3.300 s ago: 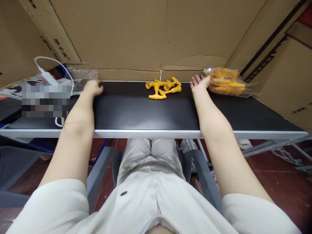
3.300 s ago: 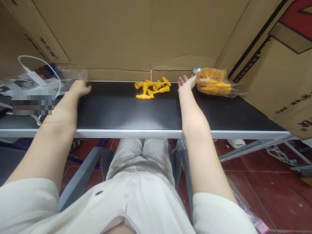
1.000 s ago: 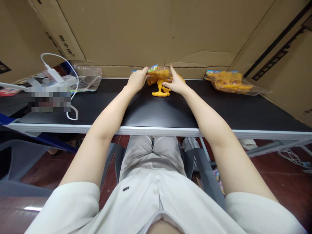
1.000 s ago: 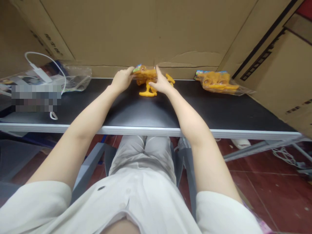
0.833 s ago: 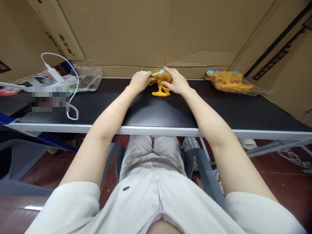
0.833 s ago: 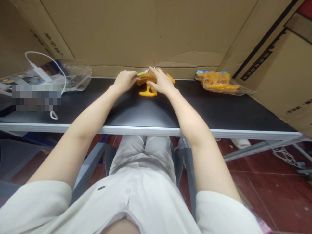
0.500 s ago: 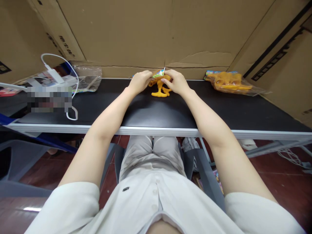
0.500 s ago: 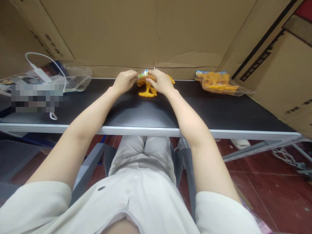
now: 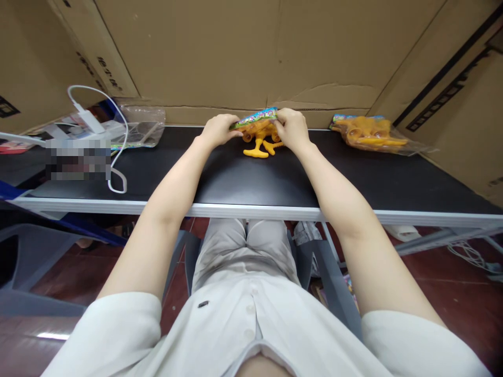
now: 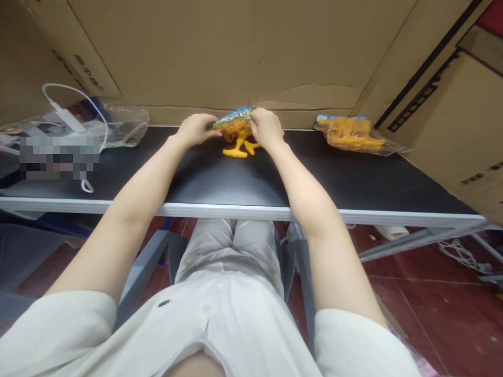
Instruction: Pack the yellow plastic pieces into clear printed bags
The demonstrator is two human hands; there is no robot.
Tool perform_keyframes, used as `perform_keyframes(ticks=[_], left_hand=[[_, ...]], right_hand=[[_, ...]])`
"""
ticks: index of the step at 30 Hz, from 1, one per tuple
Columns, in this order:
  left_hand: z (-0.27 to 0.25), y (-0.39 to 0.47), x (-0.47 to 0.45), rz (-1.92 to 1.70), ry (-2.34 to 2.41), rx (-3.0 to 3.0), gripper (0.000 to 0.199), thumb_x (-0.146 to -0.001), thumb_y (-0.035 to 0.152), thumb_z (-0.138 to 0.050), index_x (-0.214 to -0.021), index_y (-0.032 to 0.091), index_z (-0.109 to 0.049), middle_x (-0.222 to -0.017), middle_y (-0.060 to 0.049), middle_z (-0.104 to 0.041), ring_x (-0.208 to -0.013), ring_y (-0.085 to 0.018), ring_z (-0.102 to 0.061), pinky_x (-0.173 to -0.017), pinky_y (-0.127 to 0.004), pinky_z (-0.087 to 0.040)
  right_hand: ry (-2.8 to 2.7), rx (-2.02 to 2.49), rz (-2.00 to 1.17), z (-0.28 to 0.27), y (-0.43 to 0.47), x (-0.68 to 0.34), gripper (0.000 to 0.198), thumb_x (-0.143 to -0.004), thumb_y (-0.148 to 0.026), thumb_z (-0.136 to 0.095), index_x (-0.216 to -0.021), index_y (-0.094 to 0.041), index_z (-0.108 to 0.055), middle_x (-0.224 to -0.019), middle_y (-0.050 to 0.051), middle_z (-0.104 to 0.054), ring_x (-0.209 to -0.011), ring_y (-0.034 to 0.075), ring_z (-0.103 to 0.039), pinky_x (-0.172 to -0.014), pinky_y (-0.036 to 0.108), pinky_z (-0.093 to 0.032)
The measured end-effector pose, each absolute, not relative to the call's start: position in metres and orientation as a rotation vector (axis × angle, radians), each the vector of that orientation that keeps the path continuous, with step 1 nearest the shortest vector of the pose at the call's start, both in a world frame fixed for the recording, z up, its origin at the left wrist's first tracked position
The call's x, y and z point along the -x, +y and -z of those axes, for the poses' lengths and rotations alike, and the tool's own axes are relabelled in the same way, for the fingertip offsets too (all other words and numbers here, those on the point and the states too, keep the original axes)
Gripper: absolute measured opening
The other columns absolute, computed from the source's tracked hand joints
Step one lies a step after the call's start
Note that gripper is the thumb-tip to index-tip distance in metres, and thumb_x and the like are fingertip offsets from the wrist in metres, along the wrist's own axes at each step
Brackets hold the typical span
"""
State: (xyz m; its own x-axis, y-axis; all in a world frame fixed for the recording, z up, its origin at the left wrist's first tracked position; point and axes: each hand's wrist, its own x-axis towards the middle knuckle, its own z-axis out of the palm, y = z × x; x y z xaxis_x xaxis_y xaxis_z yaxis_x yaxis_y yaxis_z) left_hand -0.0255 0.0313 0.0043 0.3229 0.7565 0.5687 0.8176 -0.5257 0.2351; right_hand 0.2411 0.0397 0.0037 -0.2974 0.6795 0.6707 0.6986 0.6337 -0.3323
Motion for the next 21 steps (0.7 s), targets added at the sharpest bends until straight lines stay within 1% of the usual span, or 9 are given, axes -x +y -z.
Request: perform_keyframes(ticks=[2,5,7,10,12,15,18,21], left_hand=[[-0.006,0.033,0.031,0.908,-1.596,2.433,0.015,-0.083,0.031,-0.082,-0.097,0.025,-0.08,-0.107,-0.012,-0.082,-0.116,-0.041,-0.073,-0.103,-0.05,-0.055],[-0.006,0.037,0.036,0.904,-1.694,2.353,0.01,-0.086,0.035,-0.081,-0.091,0.026,-0.078,-0.103,-0.013,-0.08,-0.117,-0.043,-0.072,-0.101,-0.054,-0.054],[-0.004,0.041,0.036,0.95,-1.671,2.322,0.014,-0.089,0.041,-0.078,-0.088,0.027,-0.077,-0.098,-0.013,-0.08,-0.116,-0.043,-0.071,-0.098,-0.053,-0.054],[0.002,0.045,0.033,0.985,-1.643,2.306,0.03,-0.097,0.055,-0.07,-0.087,0.028,-0.077,-0.091,-0.012,-0.08,-0.115,-0.039,-0.07,-0.094,-0.051,-0.053],[0.005,0.045,0.03,0.99,-1.658,2.305,0.033,-0.1,0.057,-0.065,-0.091,0.029,-0.077,-0.093,-0.011,-0.08,-0.117,-0.037,-0.069,-0.094,-0.05,-0.052],[0.008,0.044,0.025,1.1,-1.567,2.315,0.025,-0.102,0.046,-0.06,-0.101,0.028,-0.077,-0.095,-0.011,-0.081,-0.119,-0.037,-0.071,-0.098,-0.048,-0.052],[0.007,0.04,0.022,1.274,-1.431,2.319,0.026,-0.104,0.037,-0.052,-0.114,0.029,-0.075,-0.096,-0.009,-0.081,-0.117,-0.033,-0.074,-0.102,-0.043,-0.053],[0.005,0.037,0.018,1.373,-1.422,2.304,0.028,-0.107,0.037,-0.05,-0.122,0.029,-0.072,-0.1,-0.009,-0.08,-0.117,-0.031,-0.075,-0.105,-0.04,-0.054]], right_hand=[[-2.029,1.089,0.042,-0.003,0.041,-0.241,0.039,-0.105,-0.06,-0.054,-0.088,-0.028,-0.069,-0.103,0.014,-0.076,-0.116,0.04,-0.069,-0.116,0.062,-0.052],[-2.015,1.065,0.054,-0.002,0.042,-0.24,0.039,-0.105,-0.06,-0.055,-0.089,-0.028,-0.07,-0.101,0.013,-0.076,-0.115,0.039,-0.07,-0.114,0.06,-0.053],[-2.0,1.047,0.037,-0.002,0.043,-0.239,0.039,-0.105,-0.06,-0.056,-0.09,-0.028,-0.071,-0.101,0.013,-0.077,-0.116,0.039,-0.07,-0.114,0.059,-0.053],[-1.952,1.04,-0.043,-0.002,0.046,-0.24,0.036,-0.102,-0.059,-0.061,-0.09,-0.028,-0.073,-0.103,0.014,-0.078,-0.117,0.039,-0.07,-0.116,0.059,-0.052],[-1.893,1.025,-0.121,-0.003,0.046,-0.239,0.033,-0.101,-0.057,-0.064,-0.091,-0.027,-0.075,-0.104,0.014,-0.079,-0.117,0.039,-0.071,-0.116,0.059,-0.052],[-1.799,0.979,-0.193,-0.008,0.038,-0.237,0.032,-0.1,-0.058,-0.066,-0.095,-0.028,-0.076,-0.109,0.011,-0.08,-0.119,0.037,-0.071,-0.114,0.055,-0.053],[-1.776,0.962,-0.114,-0.016,0.025,-0.233,0.034,-0.102,-0.06,-0.063,-0.102,-0.029,-0.077,-0.119,0.01,-0.078,-0.128,0.035,-0.067,-0.117,0.052,-0.052],[-1.78,0.969,-0.007,-0.021,0.019,-0.233,0.039,-0.107,-0.061,-0.053,-0.107,-0.03,-0.077,-0.124,0.011,-0.075,-0.132,0.035,-0.065,-0.119,0.053,-0.05]])
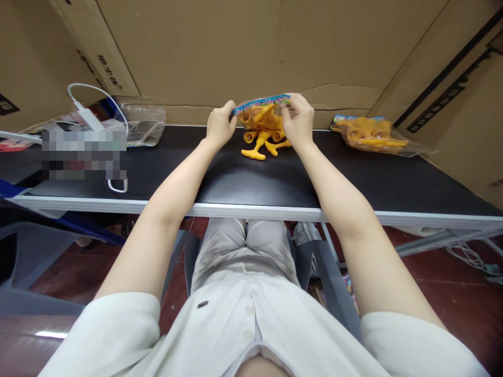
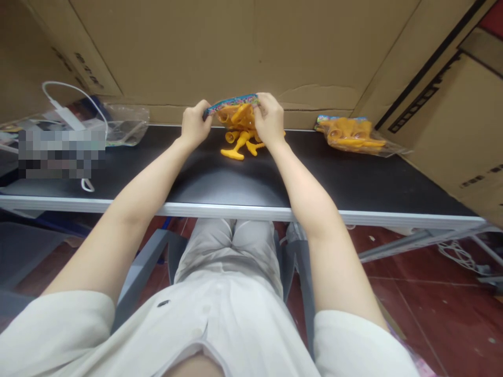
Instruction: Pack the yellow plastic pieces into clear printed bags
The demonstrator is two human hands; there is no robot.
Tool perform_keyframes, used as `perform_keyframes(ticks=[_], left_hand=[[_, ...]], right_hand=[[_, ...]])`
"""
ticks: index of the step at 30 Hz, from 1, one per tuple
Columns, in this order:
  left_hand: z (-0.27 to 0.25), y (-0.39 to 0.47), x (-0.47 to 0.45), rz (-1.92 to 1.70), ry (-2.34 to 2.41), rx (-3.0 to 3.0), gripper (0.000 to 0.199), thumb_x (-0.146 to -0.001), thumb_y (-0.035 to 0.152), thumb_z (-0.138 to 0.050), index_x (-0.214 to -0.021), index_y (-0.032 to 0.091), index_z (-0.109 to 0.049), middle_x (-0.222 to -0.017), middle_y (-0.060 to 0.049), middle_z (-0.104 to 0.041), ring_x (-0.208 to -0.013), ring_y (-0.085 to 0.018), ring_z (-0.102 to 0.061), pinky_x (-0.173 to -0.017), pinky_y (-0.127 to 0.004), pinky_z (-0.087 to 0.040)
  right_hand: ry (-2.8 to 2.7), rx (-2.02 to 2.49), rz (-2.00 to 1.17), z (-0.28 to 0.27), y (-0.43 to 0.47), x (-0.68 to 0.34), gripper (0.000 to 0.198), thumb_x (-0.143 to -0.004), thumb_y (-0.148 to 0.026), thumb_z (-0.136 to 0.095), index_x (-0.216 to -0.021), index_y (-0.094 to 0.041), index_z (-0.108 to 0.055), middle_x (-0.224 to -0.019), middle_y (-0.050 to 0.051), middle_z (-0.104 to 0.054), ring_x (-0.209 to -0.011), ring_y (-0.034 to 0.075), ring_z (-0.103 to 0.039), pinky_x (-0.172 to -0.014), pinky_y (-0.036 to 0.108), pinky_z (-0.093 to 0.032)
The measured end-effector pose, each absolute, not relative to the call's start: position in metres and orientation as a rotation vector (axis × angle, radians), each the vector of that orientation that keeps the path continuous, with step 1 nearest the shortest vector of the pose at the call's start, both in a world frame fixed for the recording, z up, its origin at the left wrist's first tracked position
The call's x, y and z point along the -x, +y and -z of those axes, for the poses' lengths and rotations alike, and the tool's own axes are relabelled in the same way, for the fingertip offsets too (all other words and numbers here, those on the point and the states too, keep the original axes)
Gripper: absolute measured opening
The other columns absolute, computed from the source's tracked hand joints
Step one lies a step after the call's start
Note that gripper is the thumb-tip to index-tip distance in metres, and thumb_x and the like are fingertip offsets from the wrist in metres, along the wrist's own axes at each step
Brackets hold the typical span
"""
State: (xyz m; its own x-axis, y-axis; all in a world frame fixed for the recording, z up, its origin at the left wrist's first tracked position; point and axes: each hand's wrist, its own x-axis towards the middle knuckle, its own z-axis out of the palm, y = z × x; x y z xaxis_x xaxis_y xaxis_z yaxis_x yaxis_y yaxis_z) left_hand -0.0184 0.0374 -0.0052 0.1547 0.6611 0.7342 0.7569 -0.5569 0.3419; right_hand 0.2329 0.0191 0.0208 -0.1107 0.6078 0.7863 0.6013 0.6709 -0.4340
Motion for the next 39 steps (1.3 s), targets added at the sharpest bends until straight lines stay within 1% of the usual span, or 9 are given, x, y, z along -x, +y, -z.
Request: perform_keyframes(ticks=[5,9,14,17,20,24,28,35,39], left_hand=[[0.01,0.045,0.016,1.441,-1.535,2.294,0.041,-0.102,0.057,-0.066,-0.129,0.027,-0.068,-0.105,-0.01,-0.08,-0.11,-0.032,-0.079,-0.106,-0.047,-0.057],[0.018,0.054,0.013,1.641,-1.539,2.555,0.059,-0.104,0.073,-0.056,-0.138,0.026,-0.064,-0.086,-0.008,-0.078,-0.092,-0.031,-0.082,-0.097,-0.051,-0.062],[0.021,0.053,0.003,1.656,-1.528,2.749,0.056,-0.108,0.068,-0.053,-0.14,0.024,-0.068,-0.087,-0.009,-0.08,-0.088,-0.028,-0.083,-0.088,-0.048,-0.067],[0.023,0.053,0.001,1.68,-1.624,2.693,0.044,-0.11,0.054,-0.055,-0.137,0.024,-0.074,-0.098,-0.01,-0.084,-0.095,-0.029,-0.083,-0.088,-0.048,-0.068],[0.025,0.058,0.003,1.746,-1.559,2.599,0.038,-0.107,0.039,-0.057,-0.137,0.025,-0.076,-0.12,-0.008,-0.085,-0.116,-0.031,-0.079,-0.101,-0.053,-0.064],[0.022,0.058,0.007,1.695,-1.417,2.547,0.047,-0.099,0.026,-0.062,-0.145,0.028,-0.074,-0.147,-0.006,-0.075,-0.147,-0.032,-0.063,-0.126,-0.055,-0.046],[0.018,0.053,0.005,1.604,-1.321,2.641,0.056,-0.096,0.021,-0.064,-0.151,0.029,-0.069,-0.153,-0.006,-0.071,-0.155,-0.029,-0.055,-0.132,-0.05,-0.038],[0.014,0.053,0.01,1.73,-1.378,2.517,0.04,-0.098,0.031,-0.064,-0.134,0.021,-0.079,-0.141,-0.012,-0.078,-0.144,-0.035,-0.065,-0.129,-0.05,-0.043],[0.013,0.063,0.014,1.979,-1.154,2.419,0.038,-0.098,0.04,-0.067,-0.131,0.025,-0.08,-0.135,-0.009,-0.081,-0.144,-0.033,-0.066,-0.13,-0.043,-0.042]], right_hand=[[-1.701,0.947,-0.066,-0.016,0.032,-0.237,0.051,-0.107,-0.068,-0.046,-0.096,-0.027,-0.074,-0.107,0.01,-0.072,-0.119,0.034,-0.068,-0.113,0.054,-0.053],[-1.624,0.908,-0.21,-0.015,0.034,-0.235,0.047,-0.101,-0.072,-0.057,-0.095,-0.028,-0.075,-0.106,0.008,-0.073,-0.113,0.032,-0.072,-0.108,0.05,-0.057],[-1.584,0.865,-0.448,-0.011,0.038,-0.231,0.043,-0.093,-0.07,-0.073,-0.104,-0.029,-0.076,-0.114,0.009,-0.076,-0.112,0.031,-0.075,-0.101,0.049,-0.062],[-1.631,0.888,-0.468,-0.002,0.053,-0.233,0.044,-0.091,-0.069,-0.076,-0.104,-0.027,-0.075,-0.115,0.011,-0.076,-0.115,0.032,-0.074,-0.105,0.051,-0.061],[-1.669,0.923,-0.368,0.004,0.067,-0.238,0.042,-0.094,-0.066,-0.074,-0.101,-0.025,-0.075,-0.114,0.011,-0.076,-0.118,0.032,-0.073,-0.113,0.054,-0.056],[-1.672,0.917,-0.177,0.0,0.07,-0.245,0.033,-0.103,-0.055,-0.063,-0.108,-0.026,-0.077,-0.124,0.011,-0.075,-0.13,0.032,-0.068,-0.121,0.054,-0.05],[-1.651,0.871,-0.046,-0.008,0.064,-0.246,0.026,-0.107,-0.041,-0.057,-0.112,-0.027,-0.078,-0.129,0.01,-0.073,-0.135,0.03,-0.066,-0.126,0.049,-0.047],[-1.634,0.853,-0.312,-0.01,0.06,-0.238,0.055,-0.099,-0.079,-0.058,-0.107,-0.028,-0.077,-0.12,0.008,-0.076,-0.129,0.033,-0.072,-0.117,0.055,-0.055],[-1.59,0.798,-0.287,-0.014,0.057,-0.236,0.054,-0.096,-0.082,-0.061,-0.102,-0.031,-0.076,-0.117,0.006,-0.076,-0.13,0.032,-0.07,-0.119,0.052,-0.054]])
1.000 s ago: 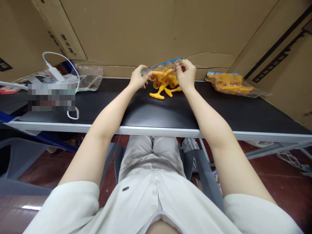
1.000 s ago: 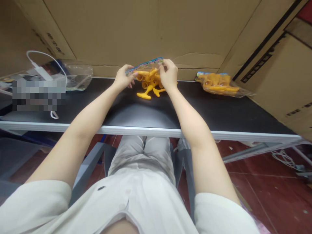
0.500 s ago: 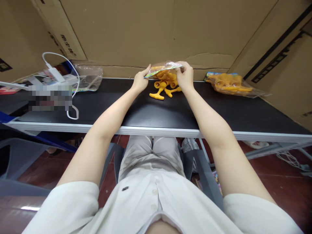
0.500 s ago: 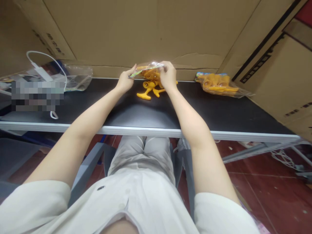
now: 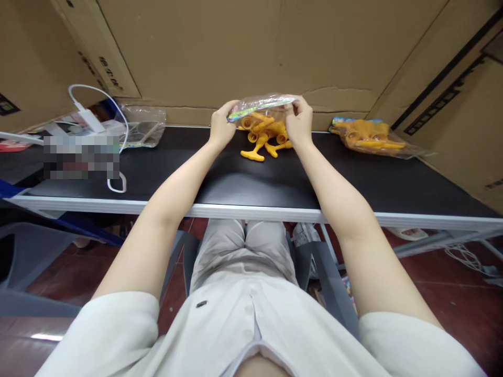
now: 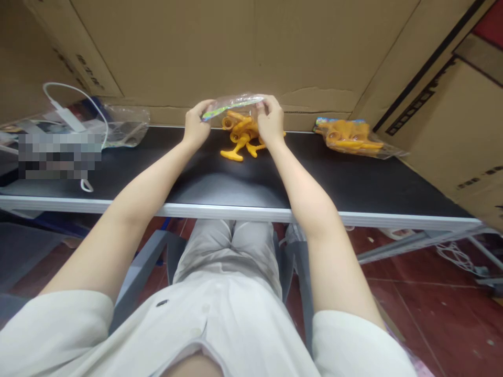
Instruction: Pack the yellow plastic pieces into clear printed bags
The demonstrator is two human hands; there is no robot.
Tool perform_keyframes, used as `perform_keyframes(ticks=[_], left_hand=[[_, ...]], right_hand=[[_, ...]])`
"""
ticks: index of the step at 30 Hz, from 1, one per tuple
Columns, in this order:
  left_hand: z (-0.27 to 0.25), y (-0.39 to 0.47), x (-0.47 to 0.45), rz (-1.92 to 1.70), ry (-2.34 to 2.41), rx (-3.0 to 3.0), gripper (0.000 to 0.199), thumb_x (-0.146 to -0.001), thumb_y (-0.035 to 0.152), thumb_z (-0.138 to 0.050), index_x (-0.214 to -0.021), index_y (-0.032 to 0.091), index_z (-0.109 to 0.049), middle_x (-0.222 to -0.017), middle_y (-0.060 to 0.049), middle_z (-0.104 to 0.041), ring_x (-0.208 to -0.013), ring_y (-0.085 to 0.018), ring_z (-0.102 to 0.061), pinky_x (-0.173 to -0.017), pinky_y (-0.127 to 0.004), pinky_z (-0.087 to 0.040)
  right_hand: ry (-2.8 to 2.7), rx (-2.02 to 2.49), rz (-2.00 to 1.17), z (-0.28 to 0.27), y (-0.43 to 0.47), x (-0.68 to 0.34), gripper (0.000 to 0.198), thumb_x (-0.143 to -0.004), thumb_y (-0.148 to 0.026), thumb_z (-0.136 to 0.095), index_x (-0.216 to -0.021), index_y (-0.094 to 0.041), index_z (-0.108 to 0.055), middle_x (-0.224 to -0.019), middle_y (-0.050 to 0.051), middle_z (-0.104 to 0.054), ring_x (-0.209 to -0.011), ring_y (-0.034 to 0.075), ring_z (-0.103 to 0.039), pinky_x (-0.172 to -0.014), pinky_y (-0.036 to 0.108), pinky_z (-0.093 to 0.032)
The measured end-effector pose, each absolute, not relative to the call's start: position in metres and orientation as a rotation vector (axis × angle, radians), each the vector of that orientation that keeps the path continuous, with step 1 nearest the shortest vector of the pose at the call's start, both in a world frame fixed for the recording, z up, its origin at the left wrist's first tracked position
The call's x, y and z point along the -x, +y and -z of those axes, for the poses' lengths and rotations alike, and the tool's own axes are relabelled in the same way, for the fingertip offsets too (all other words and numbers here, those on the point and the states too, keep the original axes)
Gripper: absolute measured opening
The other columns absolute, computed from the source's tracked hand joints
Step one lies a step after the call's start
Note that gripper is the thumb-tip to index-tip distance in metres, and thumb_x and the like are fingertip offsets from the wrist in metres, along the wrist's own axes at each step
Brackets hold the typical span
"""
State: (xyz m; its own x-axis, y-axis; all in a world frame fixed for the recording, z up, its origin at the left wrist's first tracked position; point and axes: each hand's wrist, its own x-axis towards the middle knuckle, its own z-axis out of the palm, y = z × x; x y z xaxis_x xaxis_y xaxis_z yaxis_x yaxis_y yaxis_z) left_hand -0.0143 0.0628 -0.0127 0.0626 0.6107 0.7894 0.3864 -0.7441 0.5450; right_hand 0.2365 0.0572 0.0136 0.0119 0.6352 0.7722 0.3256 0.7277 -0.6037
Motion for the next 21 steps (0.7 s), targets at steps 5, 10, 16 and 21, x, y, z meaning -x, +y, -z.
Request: perform_keyframes(ticks=[5,10,16,21], left_hand=[[0.013,0.072,0.014,-1.782,0.91,-2.229,0.064,-0.094,0.037,-0.069,-0.157,0.03,-0.062,-0.166,-0.007,-0.059,-0.162,-0.031,-0.045,-0.137,-0.04,-0.03],[0.008,0.06,0.012,-1.674,0.869,-2.358,0.086,-0.089,0.034,-0.072,-0.17,0.032,-0.045,-0.182,-0.001,-0.032,-0.174,-0.028,-0.01,-0.142,-0.041,-0.014],[0.001,0.038,0.009,-1.621,0.832,-2.352,0.09,-0.083,0.033,-0.077,-0.169,0.033,-0.048,-0.183,0.0,-0.028,-0.174,-0.03,-0.001,-0.143,-0.045,-0.008],[-0.001,0.048,0.008,-1.737,0.837,-2.244,0.093,-0.086,0.037,-0.08,-0.17,0.037,-0.041,-0.186,0.001,-0.021,-0.174,-0.027,0.007,-0.142,-0.045,-0.008]], right_hand=[[-1.535,0.778,-0.214,-0.027,0.042,-0.234,0.034,-0.098,-0.068,-0.065,-0.109,-0.038,-0.077,-0.115,0.0,-0.079,-0.136,0.028,-0.064,-0.126,0.047,-0.047],[-1.435,0.804,-0.293,-0.045,0.019,-0.225,0.023,-0.094,-0.063,-0.067,-0.104,-0.046,-0.078,-0.098,-0.001,-0.079,-0.141,0.027,-0.062,-0.116,0.043,-0.055],[-1.315,0.725,-0.283,-0.059,-0.005,-0.226,0.032,-0.099,-0.065,-0.052,-0.096,-0.049,-0.079,-0.109,-0.004,-0.08,-0.145,0.027,-0.06,-0.116,0.046,-0.056],[-1.326,0.615,-0.257,-0.062,-0.018,-0.226,0.045,-0.105,-0.066,-0.045,-0.084,-0.041,-0.077,-0.122,-0.002,-0.08,-0.137,0.027,-0.065,-0.117,0.045,-0.055]])
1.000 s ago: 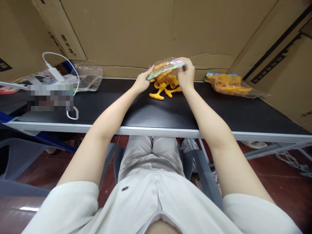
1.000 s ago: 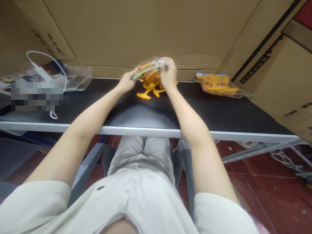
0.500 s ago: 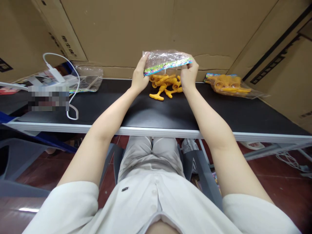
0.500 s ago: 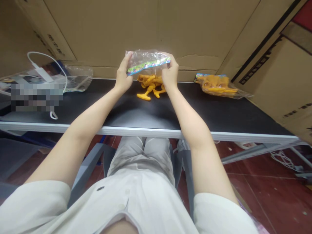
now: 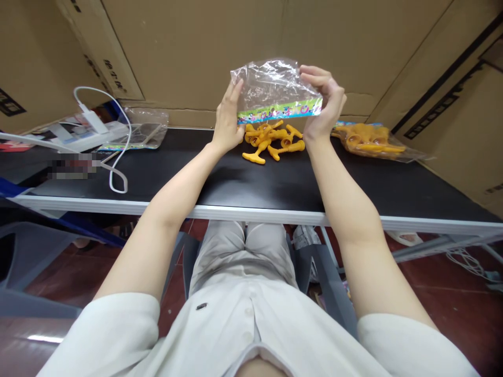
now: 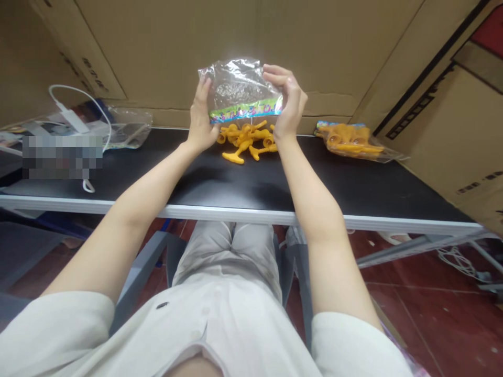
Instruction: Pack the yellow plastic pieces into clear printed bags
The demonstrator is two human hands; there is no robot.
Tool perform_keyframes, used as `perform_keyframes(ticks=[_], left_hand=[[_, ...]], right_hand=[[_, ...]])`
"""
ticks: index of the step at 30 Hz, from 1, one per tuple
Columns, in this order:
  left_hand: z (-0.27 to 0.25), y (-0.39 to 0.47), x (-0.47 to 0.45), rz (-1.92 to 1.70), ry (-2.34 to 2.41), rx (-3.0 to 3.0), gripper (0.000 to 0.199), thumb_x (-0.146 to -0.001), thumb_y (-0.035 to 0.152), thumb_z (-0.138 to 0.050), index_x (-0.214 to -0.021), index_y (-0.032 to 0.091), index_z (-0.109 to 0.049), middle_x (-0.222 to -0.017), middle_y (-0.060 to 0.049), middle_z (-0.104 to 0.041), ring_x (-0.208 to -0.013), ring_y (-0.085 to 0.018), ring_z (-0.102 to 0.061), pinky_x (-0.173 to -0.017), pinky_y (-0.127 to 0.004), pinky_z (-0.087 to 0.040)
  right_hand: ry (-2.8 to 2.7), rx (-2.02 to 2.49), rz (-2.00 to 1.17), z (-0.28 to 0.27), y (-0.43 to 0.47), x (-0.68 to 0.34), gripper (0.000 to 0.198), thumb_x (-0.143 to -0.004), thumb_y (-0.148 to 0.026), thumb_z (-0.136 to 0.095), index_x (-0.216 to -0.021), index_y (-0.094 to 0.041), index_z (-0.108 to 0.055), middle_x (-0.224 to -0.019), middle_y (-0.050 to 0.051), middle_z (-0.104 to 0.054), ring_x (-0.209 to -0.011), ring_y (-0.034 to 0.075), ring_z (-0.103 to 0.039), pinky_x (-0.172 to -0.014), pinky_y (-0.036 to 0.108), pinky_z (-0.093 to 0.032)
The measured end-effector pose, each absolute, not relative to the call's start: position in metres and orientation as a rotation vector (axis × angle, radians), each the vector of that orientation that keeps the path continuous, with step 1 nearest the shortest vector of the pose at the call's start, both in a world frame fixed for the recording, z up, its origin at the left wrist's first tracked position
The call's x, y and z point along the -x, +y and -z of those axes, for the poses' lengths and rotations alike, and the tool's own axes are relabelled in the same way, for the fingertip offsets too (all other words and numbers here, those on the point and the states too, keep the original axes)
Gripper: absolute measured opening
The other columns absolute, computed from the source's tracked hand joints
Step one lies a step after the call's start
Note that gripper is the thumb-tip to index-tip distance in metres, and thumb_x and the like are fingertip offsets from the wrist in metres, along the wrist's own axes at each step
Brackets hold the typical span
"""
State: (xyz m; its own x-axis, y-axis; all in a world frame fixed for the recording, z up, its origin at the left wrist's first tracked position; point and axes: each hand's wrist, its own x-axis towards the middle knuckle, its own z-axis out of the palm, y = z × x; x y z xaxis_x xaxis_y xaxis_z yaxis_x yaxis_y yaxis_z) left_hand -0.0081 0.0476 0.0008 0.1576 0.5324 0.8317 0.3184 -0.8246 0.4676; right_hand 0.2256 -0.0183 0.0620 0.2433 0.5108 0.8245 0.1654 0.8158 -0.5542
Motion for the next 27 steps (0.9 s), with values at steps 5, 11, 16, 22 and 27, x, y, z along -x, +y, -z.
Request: perform_keyframes(ticks=[5,11,16,22,27], left_hand=[[-0.001,0.061,0.003,-1.843,0.982,-1.767,0.067,-0.097,0.042,-0.075,-0.158,0.034,-0.05,-0.163,-0.009,-0.057,-0.168,-0.033,-0.033,-0.133,-0.048,-0.035],[-0.008,0.035,-0.007,-1.358,0.999,-1.423,0.056,-0.113,0.058,-0.034,-0.108,0.016,-0.07,-0.103,-0.013,-0.081,-0.12,-0.032,-0.078,-0.097,-0.038,-0.065],[-0.021,0.011,-0.01,-1.337,0.827,-1.353,0.07,-0.108,0.077,-0.032,-0.109,0.017,-0.07,-0.112,-0.014,-0.08,-0.125,-0.035,-0.076,-0.101,-0.046,-0.065],[-0.028,0.01,0.0,-1.518,0.74,-1.178,0.087,-0.104,0.088,-0.017,-0.099,0.02,-0.071,-0.102,-0.012,-0.08,-0.108,-0.028,-0.081,-0.094,-0.037,-0.065],[-0.021,0.039,0.004,-1.601,0.929,-1.167,0.059,-0.109,0.075,-0.046,-0.094,0.02,-0.065,-0.067,0.0,-0.063,-0.068,-0.017,-0.074,-0.071,-0.027,-0.059]], right_hand=[[-1.285,0.293,-0.295,-0.062,-0.019,-0.221,0.05,-0.108,-0.058,-0.046,-0.076,-0.036,-0.077,-0.11,0.003,-0.08,-0.116,0.025,-0.075,-0.112,0.044,-0.058],[-1.381,0.205,-0.219,-0.061,-0.015,-0.224,0.046,-0.103,-0.073,-0.057,-0.084,-0.041,-0.084,-0.115,0.0,-0.081,-0.12,0.026,-0.073,-0.113,0.045,-0.058],[-1.52,0.494,-0.095,-0.058,-0.013,-0.226,0.055,-0.108,-0.064,-0.045,-0.072,-0.038,-0.077,-0.104,0.0,-0.082,-0.109,0.024,-0.072,-0.11,0.043,-0.055],[-1.498,0.614,-0.106,-0.045,0.01,-0.234,0.061,-0.102,-0.08,-0.051,-0.064,-0.035,-0.068,-0.081,0.006,-0.072,-0.089,0.025,-0.065,-0.101,0.047,-0.051],[-1.535,0.752,-0.346,-0.039,0.008,-0.234,0.044,-0.101,-0.053,-0.071,-0.062,-0.035,-0.062,-0.076,0.0,-0.069,-0.094,0.024,-0.065,-0.112,0.044,-0.049]])
